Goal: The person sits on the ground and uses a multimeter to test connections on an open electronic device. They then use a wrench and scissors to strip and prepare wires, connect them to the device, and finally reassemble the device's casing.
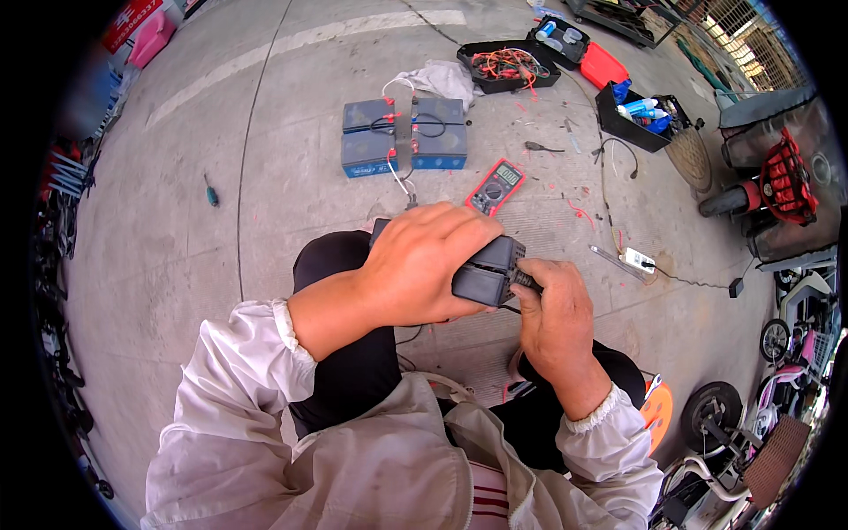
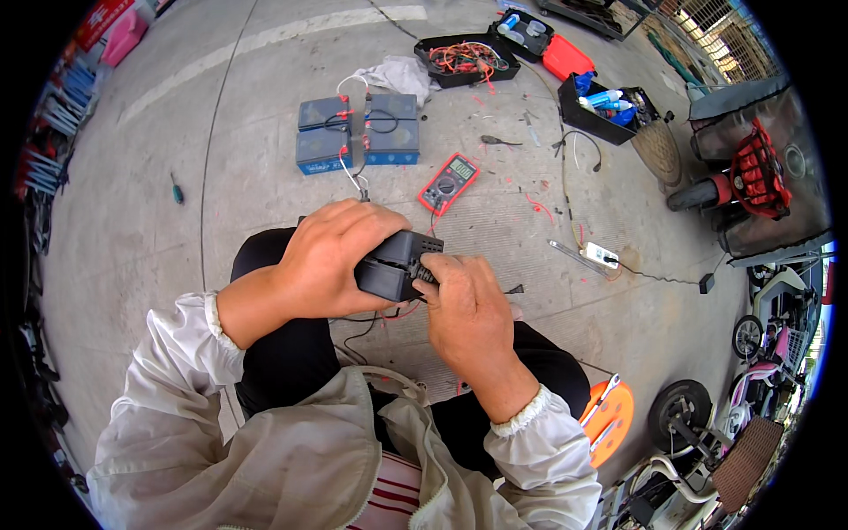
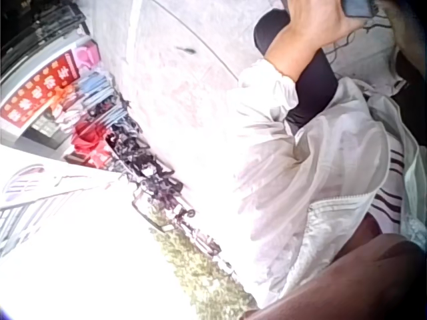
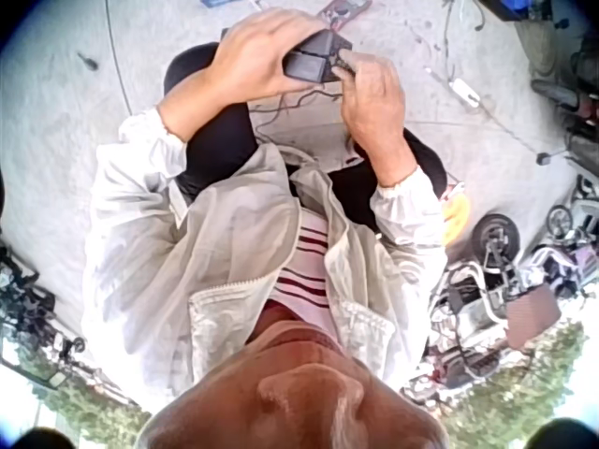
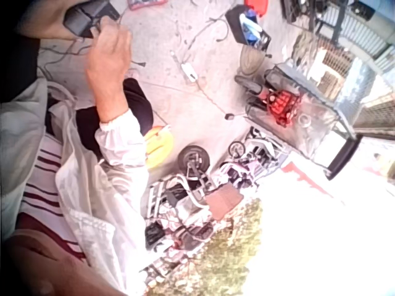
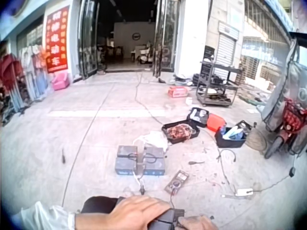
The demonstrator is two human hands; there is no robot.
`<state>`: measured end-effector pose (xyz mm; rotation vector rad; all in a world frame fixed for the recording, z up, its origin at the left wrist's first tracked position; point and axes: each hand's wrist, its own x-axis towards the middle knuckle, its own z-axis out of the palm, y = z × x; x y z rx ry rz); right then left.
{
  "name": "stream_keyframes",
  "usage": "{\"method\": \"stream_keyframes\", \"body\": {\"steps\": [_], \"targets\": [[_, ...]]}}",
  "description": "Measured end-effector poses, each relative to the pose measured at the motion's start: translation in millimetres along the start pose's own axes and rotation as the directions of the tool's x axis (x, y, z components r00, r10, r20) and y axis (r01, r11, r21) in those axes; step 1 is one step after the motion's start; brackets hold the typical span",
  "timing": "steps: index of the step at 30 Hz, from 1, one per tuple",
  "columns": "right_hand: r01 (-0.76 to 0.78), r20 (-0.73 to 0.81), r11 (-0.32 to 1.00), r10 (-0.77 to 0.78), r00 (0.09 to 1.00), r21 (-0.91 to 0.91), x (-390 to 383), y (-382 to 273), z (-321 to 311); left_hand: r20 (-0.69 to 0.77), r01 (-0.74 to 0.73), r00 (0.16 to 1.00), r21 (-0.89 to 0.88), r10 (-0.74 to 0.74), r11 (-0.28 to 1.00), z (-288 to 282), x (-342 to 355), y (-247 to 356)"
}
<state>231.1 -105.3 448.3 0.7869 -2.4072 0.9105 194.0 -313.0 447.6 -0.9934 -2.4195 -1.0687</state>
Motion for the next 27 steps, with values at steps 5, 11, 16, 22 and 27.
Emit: {"method": "stream_keyframes", "body": {"steps": [5,11,16,22,27], "targets": [[0.052,0.124,0.989,-0.035,0.992,-0.139,8.5,-4.7,-12.4,-0.001,0.017,1.0,0.037,-0.017,0.999,0.9,0.5,2.5],[-0.049,0.231,0.999,0.052,0.971,-0.02,13.6,4.0,-18.8,0.053,0.027,0.998,0.065,-0.03,0.998,2.4,3.7,3.4],[-0.163,0.247,0.978,0.126,0.961,0.133,6.8,7.7,-24.4,0.061,0.034,0.997,0.035,-0.036,0.999,1.5,4.2,2.2],[-0.162,0.314,0.986,0.141,0.939,0.042,12.5,11.9,-22.2,0.112,0.075,0.991,-0.021,-0.072,0.997,-4.6,5.8,3.3],[-0.257,0.343,0.94,0.17,0.924,0.226,9.9,12.3,-15.8,0.147,0.075,0.987,-0.078,-0.063,0.994,-6.2,5.3,1.6]]}}
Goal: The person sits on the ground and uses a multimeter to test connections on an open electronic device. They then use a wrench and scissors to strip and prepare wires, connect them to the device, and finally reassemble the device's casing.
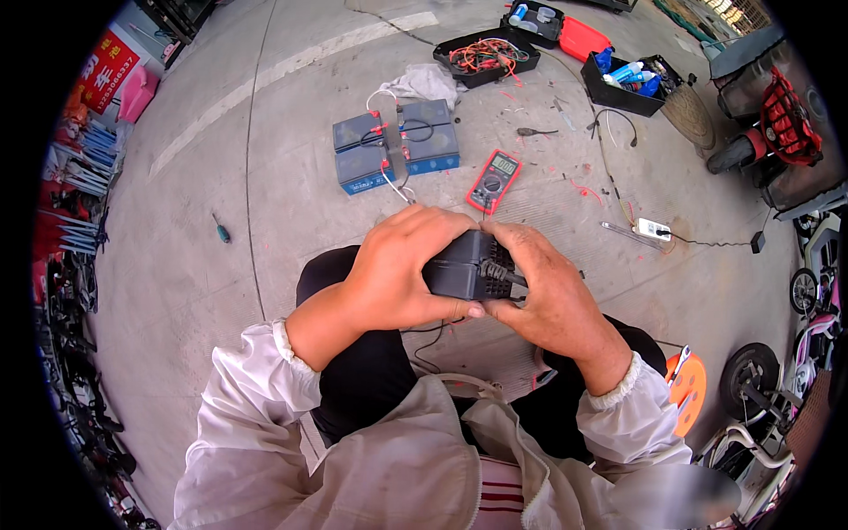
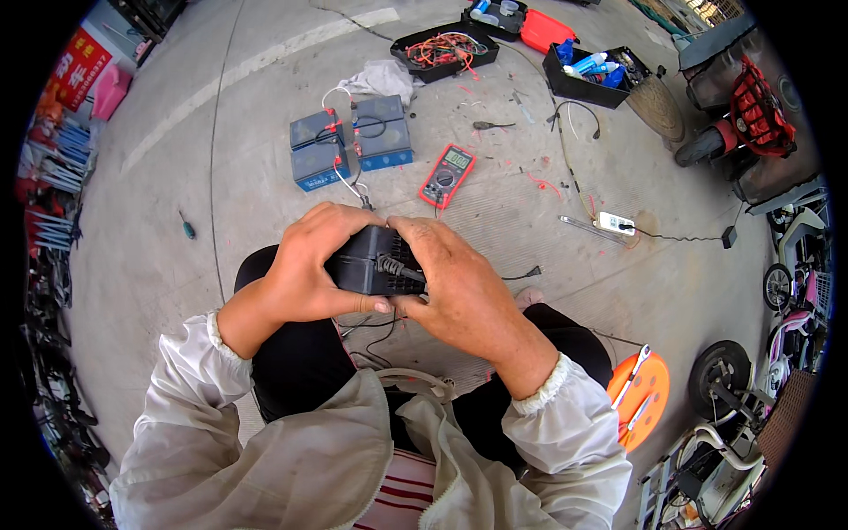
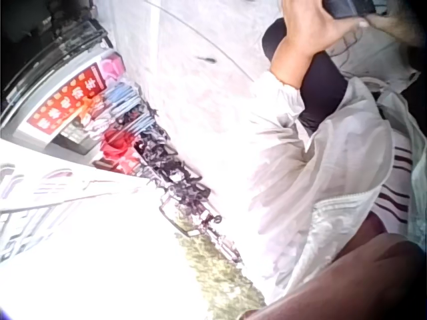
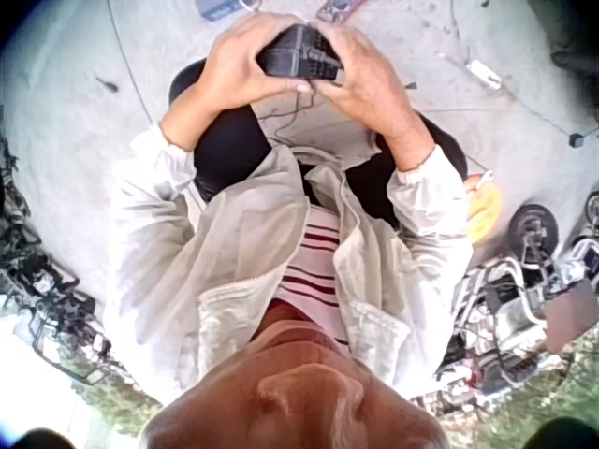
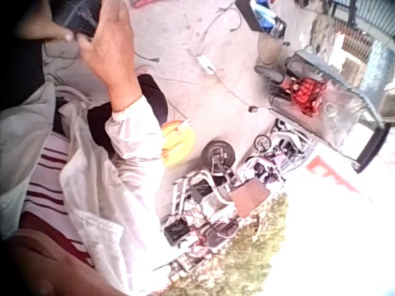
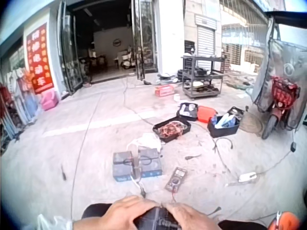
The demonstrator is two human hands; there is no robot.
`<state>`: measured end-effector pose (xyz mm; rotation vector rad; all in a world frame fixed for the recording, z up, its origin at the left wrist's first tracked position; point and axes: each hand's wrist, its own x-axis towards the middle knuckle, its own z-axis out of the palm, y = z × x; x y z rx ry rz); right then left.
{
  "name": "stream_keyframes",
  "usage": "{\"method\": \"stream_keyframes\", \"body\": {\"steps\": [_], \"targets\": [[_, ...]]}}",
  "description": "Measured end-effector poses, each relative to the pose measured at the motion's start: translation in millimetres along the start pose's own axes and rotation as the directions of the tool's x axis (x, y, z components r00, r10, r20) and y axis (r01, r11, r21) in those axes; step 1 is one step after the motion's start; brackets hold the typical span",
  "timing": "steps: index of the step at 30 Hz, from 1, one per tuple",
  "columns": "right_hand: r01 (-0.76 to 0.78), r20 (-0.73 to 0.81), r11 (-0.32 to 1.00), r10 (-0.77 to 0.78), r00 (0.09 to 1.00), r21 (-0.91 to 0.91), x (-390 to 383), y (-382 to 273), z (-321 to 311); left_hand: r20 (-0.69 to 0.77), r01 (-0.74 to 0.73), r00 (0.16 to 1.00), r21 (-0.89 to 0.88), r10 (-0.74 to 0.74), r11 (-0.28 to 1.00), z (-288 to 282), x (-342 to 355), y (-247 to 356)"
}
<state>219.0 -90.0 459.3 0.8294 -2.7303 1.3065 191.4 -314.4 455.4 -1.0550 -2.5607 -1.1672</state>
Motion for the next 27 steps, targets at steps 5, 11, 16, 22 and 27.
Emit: {"method": "stream_keyframes", "body": {"steps": [5,11,16,22,27], "targets": [[0.014,-0.089,1.0,-0.014,0.996,-0.009,-2.0,-2.6,8.9,-0.087,-0.064,0.994,0.018,0.065,0.998,7.3,0.4,-0.5],[0.026,-0.102,1.0,-0.028,0.994,-0.014,-6.9,-6.5,14.2,-0.063,-0.102,0.992,0.128,0.111,0.986,8.1,1.7,1.3],[0.017,-0.116,1.0,-0.015,0.993,0.021,-9.5,3.8,21.0,-0.012,-0.101,0.994,0.201,0.106,0.974,7.2,5.0,2.3],[0.08,-0.261,0.989,-0.111,0.959,-0.125,-3.5,-11.5,13.6,-0.206,-0.227,0.95,0.071,0.237,0.971,9.1,11.0,1.7],[0.146,-0.349,0.958,-0.229,0.909,-0.248,4.0,-36.0,13.9,-0.418,-0.282,0.88,-0.076,0.226,0.957,1.6,21.8,17.5]]}}
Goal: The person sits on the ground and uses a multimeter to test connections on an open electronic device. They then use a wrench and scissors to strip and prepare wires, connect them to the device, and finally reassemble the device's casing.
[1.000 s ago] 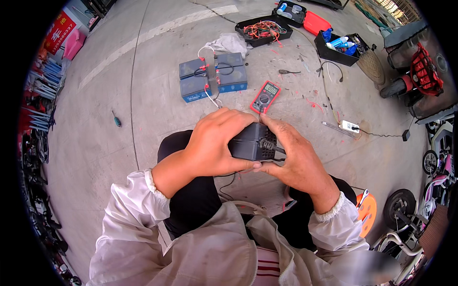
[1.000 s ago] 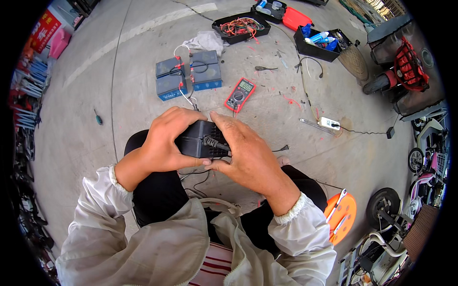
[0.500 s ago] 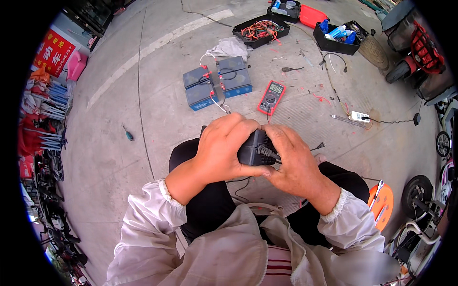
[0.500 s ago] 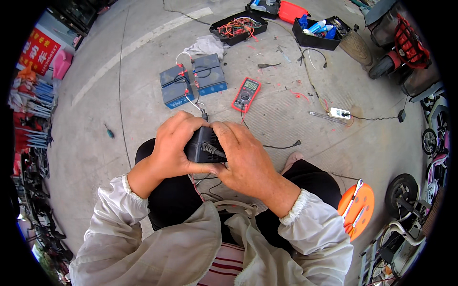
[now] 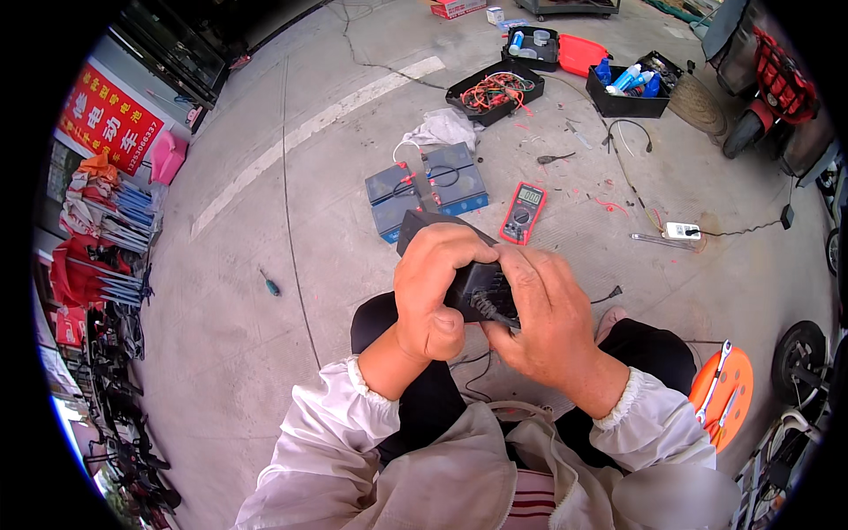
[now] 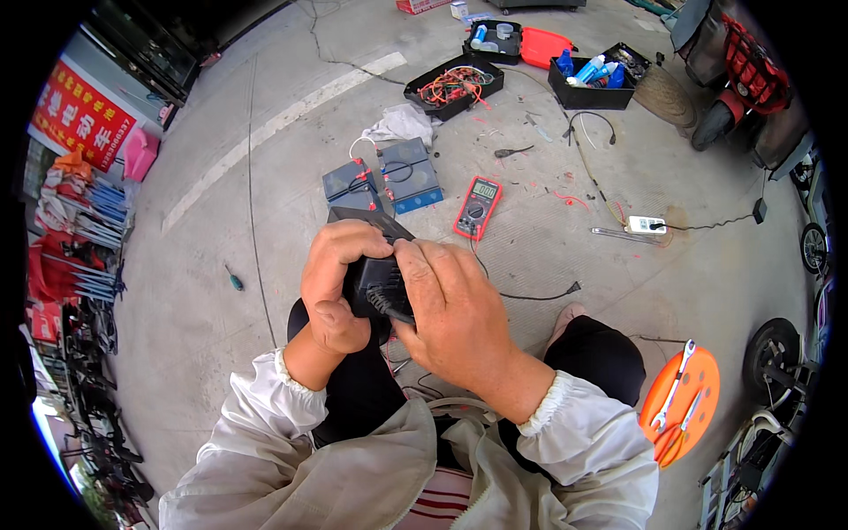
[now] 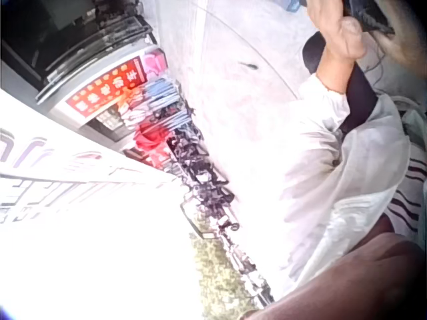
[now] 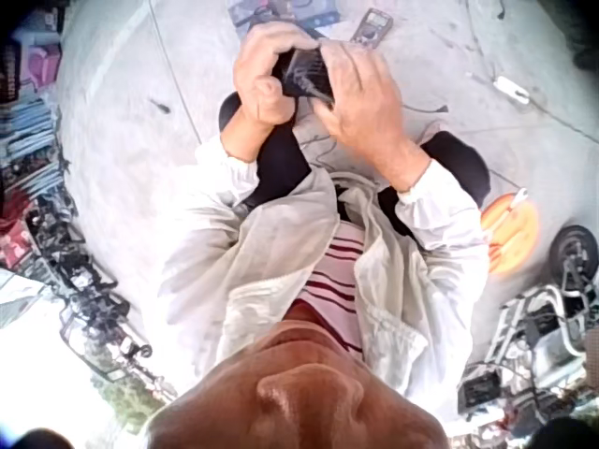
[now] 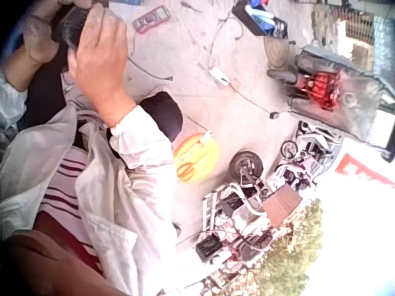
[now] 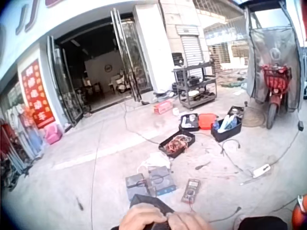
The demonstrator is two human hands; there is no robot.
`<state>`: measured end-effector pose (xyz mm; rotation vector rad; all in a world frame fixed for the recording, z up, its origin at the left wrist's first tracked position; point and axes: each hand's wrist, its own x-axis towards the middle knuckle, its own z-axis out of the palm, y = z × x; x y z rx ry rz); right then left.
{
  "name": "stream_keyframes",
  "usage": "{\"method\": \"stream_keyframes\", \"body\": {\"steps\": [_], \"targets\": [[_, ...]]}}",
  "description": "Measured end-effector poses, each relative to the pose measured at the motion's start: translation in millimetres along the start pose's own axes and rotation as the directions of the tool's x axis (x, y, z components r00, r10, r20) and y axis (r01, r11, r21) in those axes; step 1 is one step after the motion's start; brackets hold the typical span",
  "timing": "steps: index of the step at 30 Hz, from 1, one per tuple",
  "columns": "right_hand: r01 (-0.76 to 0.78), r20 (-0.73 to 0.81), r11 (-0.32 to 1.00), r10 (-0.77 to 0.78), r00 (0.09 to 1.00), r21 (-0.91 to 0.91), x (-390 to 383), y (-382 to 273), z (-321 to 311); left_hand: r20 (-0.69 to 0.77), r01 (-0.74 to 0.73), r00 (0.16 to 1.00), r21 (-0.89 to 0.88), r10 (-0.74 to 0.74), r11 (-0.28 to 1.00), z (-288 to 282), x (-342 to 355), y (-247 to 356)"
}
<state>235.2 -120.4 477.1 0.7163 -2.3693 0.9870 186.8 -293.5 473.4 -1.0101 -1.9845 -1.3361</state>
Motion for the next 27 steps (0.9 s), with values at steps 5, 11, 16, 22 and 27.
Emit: {"method": "stream_keyframes", "body": {"steps": [5,11,16,22,27], "targets": [[-0.055,-0.008,0.998,0.055,0.998,0.036,8.4,-13.3,-11.4,-0.02,0.085,0.996,-0.075,-0.087,0.994,-3.6,21.9,7.6],[-0.126,0.167,0.754,0.021,0.986,0.645,7.6,40.0,-36.0,0.073,0.348,0.926,-0.539,-0.369,0.767,0.5,29.9,-1.9],[-0.136,0.148,0.914,0.085,0.985,0.382,2.2,24.2,-25.7,0.187,0.37,0.865,-0.865,-0.466,0.34,13.6,29.6,-14.2],[-0.13,0.022,0.91,0.132,0.991,0.393,2.8,28.0,-36.2,0.136,0.501,0.854,-0.471,-0.502,0.726,15.0,28.9,-15.8],[-0.123,-0.125,0.992,0.125,0.984,0.019,0.3,14.3,-12.3,0.165,0.163,0.97,0.105,-0.179,0.981,20.4,38.0,-20.2]]}}
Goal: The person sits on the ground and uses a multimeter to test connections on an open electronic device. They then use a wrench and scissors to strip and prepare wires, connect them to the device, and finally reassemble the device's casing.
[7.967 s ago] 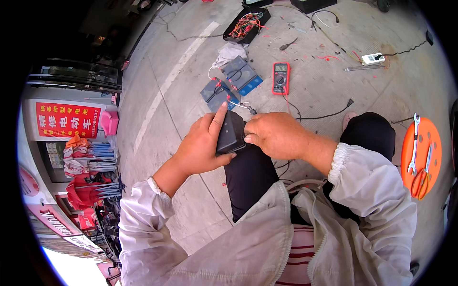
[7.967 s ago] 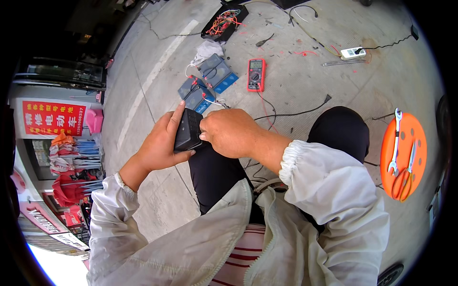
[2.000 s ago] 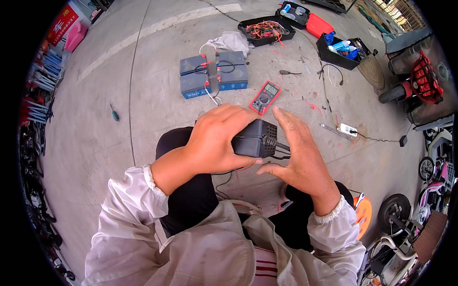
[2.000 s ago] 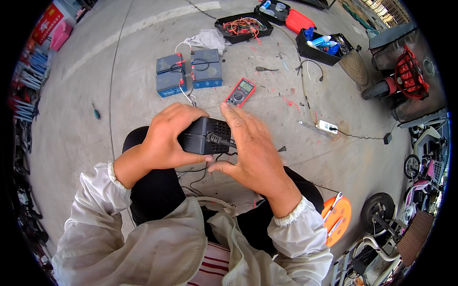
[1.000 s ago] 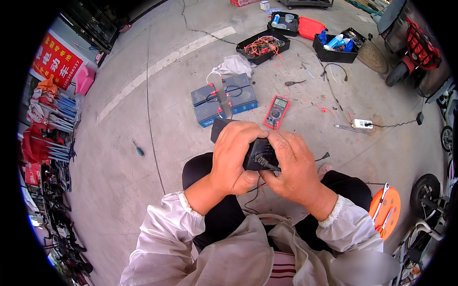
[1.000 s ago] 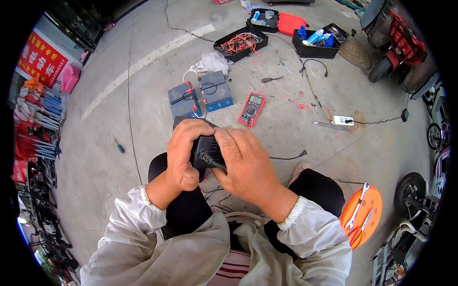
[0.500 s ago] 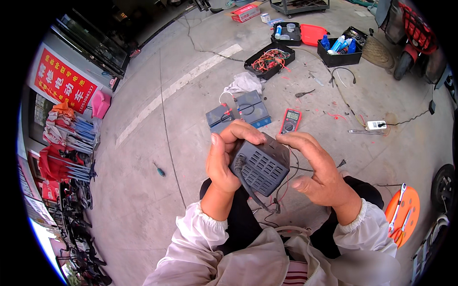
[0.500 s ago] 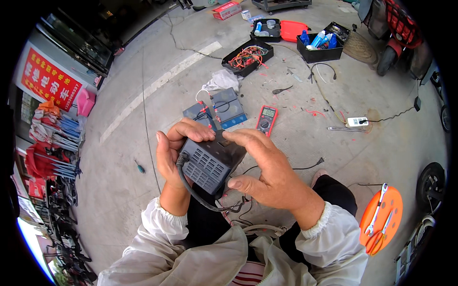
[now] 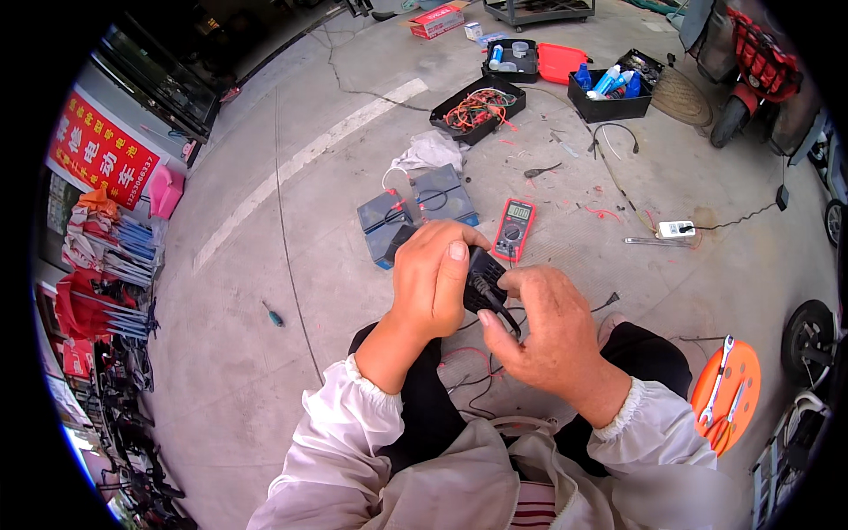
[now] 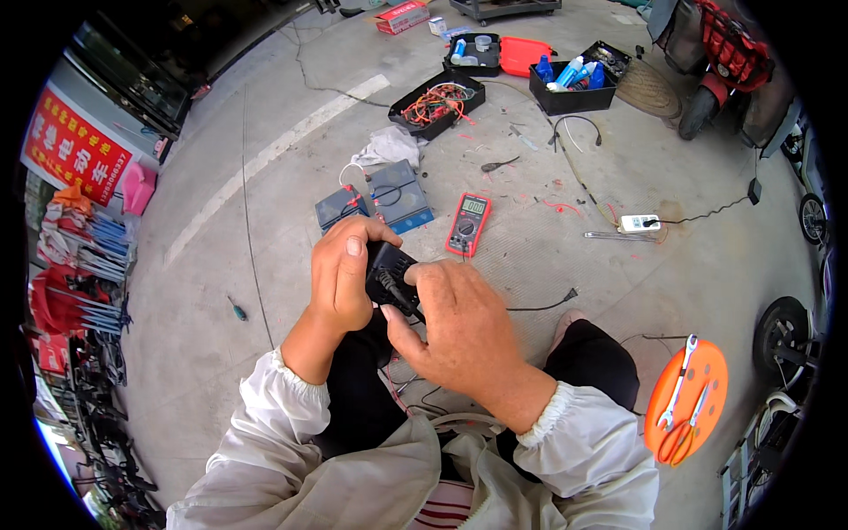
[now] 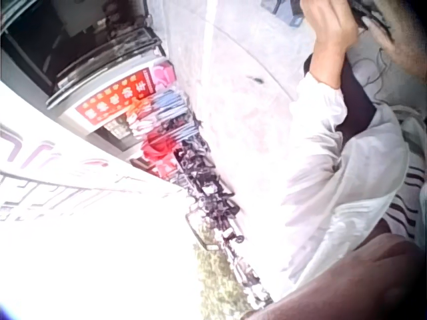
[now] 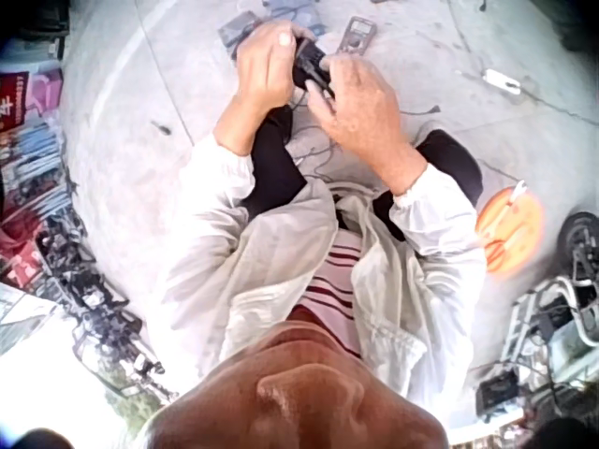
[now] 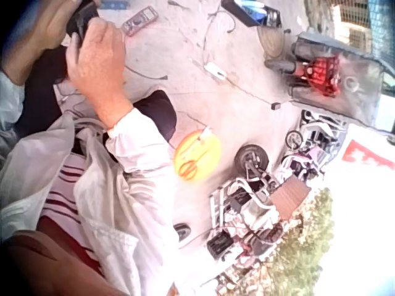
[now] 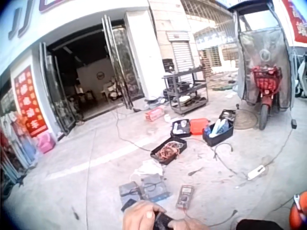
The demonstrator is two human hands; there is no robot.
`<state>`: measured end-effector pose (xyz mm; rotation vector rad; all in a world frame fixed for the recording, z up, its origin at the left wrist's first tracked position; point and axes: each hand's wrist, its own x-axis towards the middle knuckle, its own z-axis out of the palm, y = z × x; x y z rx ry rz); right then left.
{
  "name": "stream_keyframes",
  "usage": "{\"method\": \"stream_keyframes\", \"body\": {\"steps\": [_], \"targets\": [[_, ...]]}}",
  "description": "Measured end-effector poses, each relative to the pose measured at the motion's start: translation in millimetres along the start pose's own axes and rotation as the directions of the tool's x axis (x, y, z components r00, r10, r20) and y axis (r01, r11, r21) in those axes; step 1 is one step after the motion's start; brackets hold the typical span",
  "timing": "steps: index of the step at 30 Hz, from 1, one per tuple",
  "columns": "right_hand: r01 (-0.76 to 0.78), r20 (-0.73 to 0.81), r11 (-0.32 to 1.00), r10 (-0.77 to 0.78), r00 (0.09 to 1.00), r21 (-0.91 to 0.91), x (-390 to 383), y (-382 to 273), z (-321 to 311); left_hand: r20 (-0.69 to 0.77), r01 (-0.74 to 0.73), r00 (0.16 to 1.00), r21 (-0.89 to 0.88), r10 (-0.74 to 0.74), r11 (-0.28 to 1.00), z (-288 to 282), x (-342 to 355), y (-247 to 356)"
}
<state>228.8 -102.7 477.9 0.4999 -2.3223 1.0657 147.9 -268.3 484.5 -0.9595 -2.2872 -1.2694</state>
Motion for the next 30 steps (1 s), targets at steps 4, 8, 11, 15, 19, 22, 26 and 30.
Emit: {"method": "stream_keyframes", "body": {"steps": [4,8,11,15,19,22,26,30], "targets": [[-0.032,0.027,0.975,0.039,0.999,-0.219,-2.9,-5.8,12.0,0.076,-0.024,0.997,0.106,0.016,0.994,4.4,0.7,1.2],[0.057,0.09,0.927,-0.026,0.996,-0.37,-2.4,-1.6,17.5,0.114,0.036,0.992,0.129,-0.051,0.991,5.4,-2.1,1.6],[0.084,0.121,0.91,-0.037,0.992,-0.406,-3.0,-1.0,20.6,0.1,0.091,0.99,0.105,-0.102,0.99,5.3,-7.3,3.9],[0.048,0.096,0.931,-0.014,0.995,-0.362,-2.8,-4.0,27.8,0.038,0.061,0.997,0.122,-0.066,0.991,5.1,-14.5,4.3],[-0.032,0.103,0.964,0.061,0.993,-0.264,-4.5,-7.8,30.3,0.02,0.019,1.0,0.155,-0.023,0.988,2.5,-18.5,6.7],[-0.085,0.136,0.979,0.111,0.984,-0.185,-8.1,-7.3,31.5,0.017,-0.017,1.0,0.157,0.015,0.987,2.4,-19.3,6.4],[-0.194,0.171,0.976,0.208,0.963,-0.095,-1.5,-9.7,29.8,-0.059,0.044,0.998,0.084,-0.039,0.995,3.4,-20.0,-4.0],[-0.249,0.078,0.968,0.25,0.965,-0.021,-5.1,-6.0,13.4,-0.165,0.07,0.984,-0.022,-0.073,0.997,-6.8,-17.7,-3.6]]}}
